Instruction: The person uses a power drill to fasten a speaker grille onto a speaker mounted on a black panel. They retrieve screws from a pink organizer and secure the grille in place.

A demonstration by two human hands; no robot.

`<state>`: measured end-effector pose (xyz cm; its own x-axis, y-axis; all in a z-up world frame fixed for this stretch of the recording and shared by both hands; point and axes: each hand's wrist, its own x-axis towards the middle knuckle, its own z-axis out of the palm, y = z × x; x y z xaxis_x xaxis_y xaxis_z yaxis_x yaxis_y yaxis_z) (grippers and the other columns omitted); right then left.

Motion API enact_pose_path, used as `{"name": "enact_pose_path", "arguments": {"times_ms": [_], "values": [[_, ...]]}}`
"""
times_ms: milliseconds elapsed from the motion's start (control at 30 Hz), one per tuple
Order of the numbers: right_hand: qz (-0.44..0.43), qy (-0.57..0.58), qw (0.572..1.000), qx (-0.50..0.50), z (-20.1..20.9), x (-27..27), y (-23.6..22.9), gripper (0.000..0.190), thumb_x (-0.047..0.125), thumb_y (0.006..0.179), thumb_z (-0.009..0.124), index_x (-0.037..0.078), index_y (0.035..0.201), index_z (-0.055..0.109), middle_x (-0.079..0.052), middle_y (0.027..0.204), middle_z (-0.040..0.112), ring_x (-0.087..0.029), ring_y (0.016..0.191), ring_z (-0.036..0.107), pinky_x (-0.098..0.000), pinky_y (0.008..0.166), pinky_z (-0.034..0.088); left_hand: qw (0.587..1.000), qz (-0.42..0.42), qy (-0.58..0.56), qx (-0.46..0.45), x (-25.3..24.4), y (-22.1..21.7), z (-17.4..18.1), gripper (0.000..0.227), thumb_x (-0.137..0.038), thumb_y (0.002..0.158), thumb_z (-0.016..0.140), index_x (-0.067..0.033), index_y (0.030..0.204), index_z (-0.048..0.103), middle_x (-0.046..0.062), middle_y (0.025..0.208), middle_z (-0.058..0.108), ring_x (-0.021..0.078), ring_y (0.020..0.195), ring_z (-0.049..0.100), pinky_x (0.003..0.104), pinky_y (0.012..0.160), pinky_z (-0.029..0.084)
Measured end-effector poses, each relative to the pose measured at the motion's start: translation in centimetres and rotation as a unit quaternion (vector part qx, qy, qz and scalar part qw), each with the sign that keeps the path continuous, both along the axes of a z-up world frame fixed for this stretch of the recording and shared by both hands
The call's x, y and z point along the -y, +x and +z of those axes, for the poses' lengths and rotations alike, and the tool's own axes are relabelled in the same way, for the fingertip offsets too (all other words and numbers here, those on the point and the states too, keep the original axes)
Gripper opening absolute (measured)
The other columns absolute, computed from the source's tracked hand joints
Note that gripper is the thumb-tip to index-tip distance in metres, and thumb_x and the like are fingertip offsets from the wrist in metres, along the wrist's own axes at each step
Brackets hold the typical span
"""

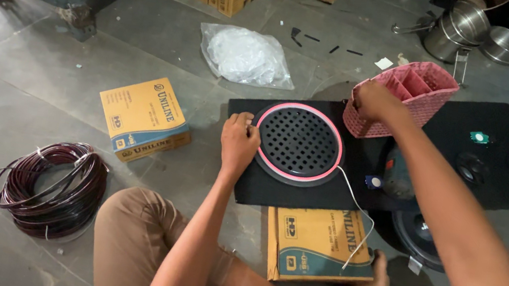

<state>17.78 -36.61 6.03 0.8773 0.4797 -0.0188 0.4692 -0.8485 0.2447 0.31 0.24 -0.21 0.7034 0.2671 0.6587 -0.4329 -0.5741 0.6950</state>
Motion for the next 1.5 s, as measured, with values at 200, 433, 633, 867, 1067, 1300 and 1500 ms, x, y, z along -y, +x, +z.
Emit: {"name": "enact_pose_path", "arguments": {"times_ms": [200,433,633,867,1067,1300,1500], "values": [[-0.03,0.039,0.998,0.03,1.7,-1.5,-2.2,0.021,0.007,0.072,0.069,0.003,0.09,0.077,-0.027,0.095,0.072,-0.044,0.09,0.072,-0.0498,0.079,0.059,0.999,-0.04,-0.021,-0.011,-0.7,0.2,-0.1,0.025,0.0,0.081,0.062,-0.002,0.104,0.071,0.016,0.089,0.07,0.0348,0.086,0.066,0.045,0.08,0.052],[-0.057,0.051,0.991,0.114,7.2,-5.0,-8.9,0.017,0.01,0.086,0.066,0.003,0.095,0.078,-0.025,0.094,0.072,-0.04,0.088,0.073,-0.0485,0.081,0.059,0.994,-0.067,-0.076,-0.036,-0.9,0.1,-0.5,0.022,-0.008,0.088,0.071,-0.0052,0.11,0.074,0.014,0.099,0.077,0.0303,0.086,0.072,0.039,0.081,0.057],[-0.017,0.343,0.922,0.18,9.1,-10.4,-20.9,0.02,0.02,0.094,0.069,0.001,0.098,0.077,-0.019,0.089,0.073,-0.035,0.076,0.071,-0.0461,0.07,0.055,0.998,-0.033,-0.059,-0.003,-1.0,-1.0,1.5,0.02,-0.006,0.089,0.072,-0.0025,0.108,0.074,0.016,0.098,0.075,0.0326,0.086,0.069,0.041,0.08,0.055],[-0.023,0.413,0.91,0.04,6.8,-14.8,-32.2,0.016,0.019,0.089,0.071,0.004,0.095,0.075,-0.014,0.087,0.073,-0.034,0.074,0.07,-0.0405,0.064,0.054,0.908,-0.352,-0.154,-0.168,4.2,-9.0,4.3,0.013,-0.008,0.096,0.068,0.002,0.098,0.074,0.01,0.085,0.075,0.0141,0.074,0.07,0.029,0.068,0.057],[0.008,0.323,0.945,0.058,6.6,-13.8,-34.4,0.012,0.017,0.085,0.07,0.008,0.092,0.075,-0.008,0.089,0.074,-0.032,0.08,0.071,-0.0422,0.066,0.055,0.83,-0.434,-0.182,-0.299,5.7,-11.3,4.7,0.01,-0.007,0.089,0.073,0.0027,0.088,0.075,0.008,0.073,0.073,0.0107,0.066,0.069,0.027,0.062,0.058],[-0.099,0.25,0.961,0.058,8.3,-3.5,-31.5,0.091,0.021,0.065,0.085,0.02,0.148,0.048,-0.01,0.136,0.063,-0.033,0.127,0.058,-0.0451,0.106,0.046,0.882,-0.377,-0.123,-0.255,4.9,-11.0,2.7,0.011,-0.004,0.087,0.075,0.0035,0.091,0.067,0.006,0.073,0.065,0.011,0.069,0.061,0.029,0.061,0.051],[-0.312,0.08,0.94,-0.11,2.9,7.7,-26.4,0.13,0.032,0.06,0.097,0.03,0.161,0.015,-0.013,0.155,0.041,-0.037,0.141,0.043,-0.0616,0.108,0.037,0.825,-0.374,-0.308,-0.292,3.8,-11.1,-0.1,0.008,-0.001,0.096,0.062,0.0025,0.097,0.069,0.007,0.079,0.067,0.0138,0.069,0.063,0.03,0.062,0.055]]}}
